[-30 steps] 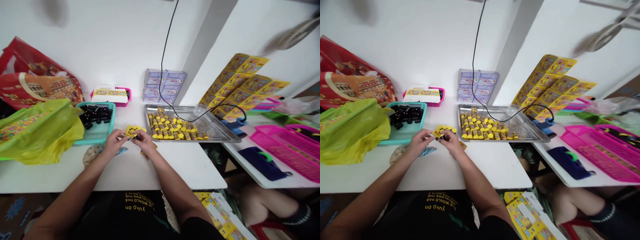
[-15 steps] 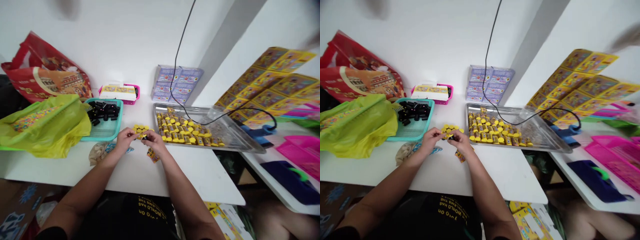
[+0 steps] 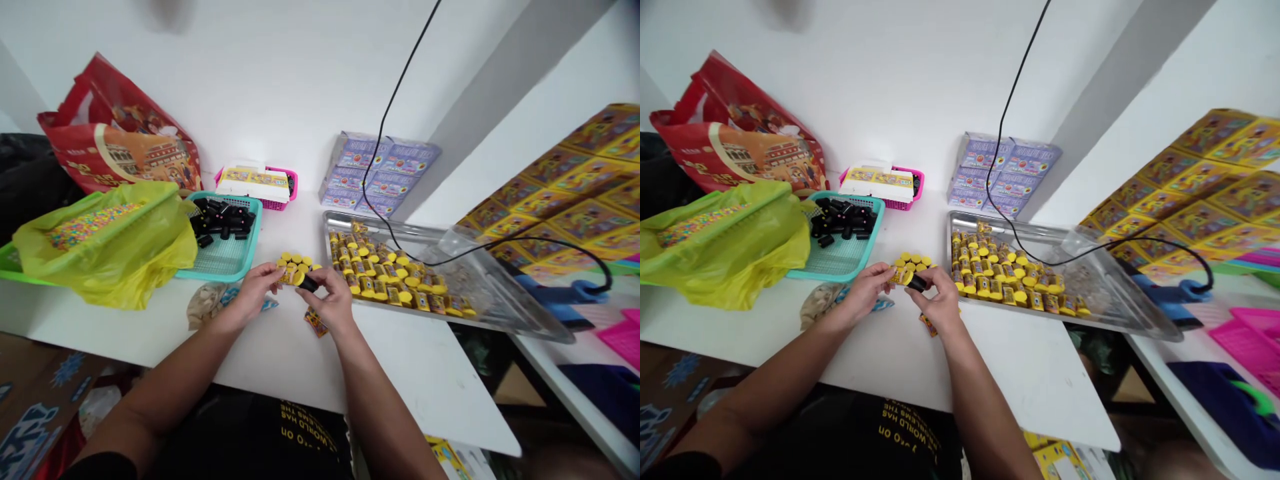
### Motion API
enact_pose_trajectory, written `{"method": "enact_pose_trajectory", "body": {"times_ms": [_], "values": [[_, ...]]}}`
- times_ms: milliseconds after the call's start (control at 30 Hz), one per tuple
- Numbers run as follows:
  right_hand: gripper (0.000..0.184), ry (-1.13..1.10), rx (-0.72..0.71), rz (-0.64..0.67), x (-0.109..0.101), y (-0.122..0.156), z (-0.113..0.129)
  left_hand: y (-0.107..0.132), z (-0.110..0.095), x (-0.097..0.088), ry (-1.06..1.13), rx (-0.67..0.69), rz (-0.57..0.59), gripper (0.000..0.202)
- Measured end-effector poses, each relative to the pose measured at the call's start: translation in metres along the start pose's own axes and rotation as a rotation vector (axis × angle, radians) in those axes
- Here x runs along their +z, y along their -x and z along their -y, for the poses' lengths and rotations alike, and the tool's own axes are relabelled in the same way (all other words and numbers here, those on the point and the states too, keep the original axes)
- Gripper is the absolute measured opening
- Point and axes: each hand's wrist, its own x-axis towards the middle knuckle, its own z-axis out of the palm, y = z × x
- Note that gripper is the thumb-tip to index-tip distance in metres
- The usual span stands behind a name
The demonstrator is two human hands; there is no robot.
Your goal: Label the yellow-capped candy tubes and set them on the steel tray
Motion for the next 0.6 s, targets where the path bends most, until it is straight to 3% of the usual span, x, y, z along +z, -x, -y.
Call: {"method": "enact_pose_trajectory", "body": {"times_ms": [200,367,600], "values": [[0.017,0.043,-0.056,0.048,-0.0034,-0.0040,0.0014,-0.0005,0.0025,-0.0031,0.070,-0.062,0.052,0.027],[0.022,-0.047,-0.042,0.017,-0.0058,-0.0018,-0.0018,-0.0019,0.0027,-0.0053,0.090,-0.062,0.043,0.028],[0.022,-0.112,-0.051,0.069,-0.0050,-0.0033,-0.0053,-0.0002,-0.0027,-0.0035,0.112,-0.121,0.083,0.032]]}}
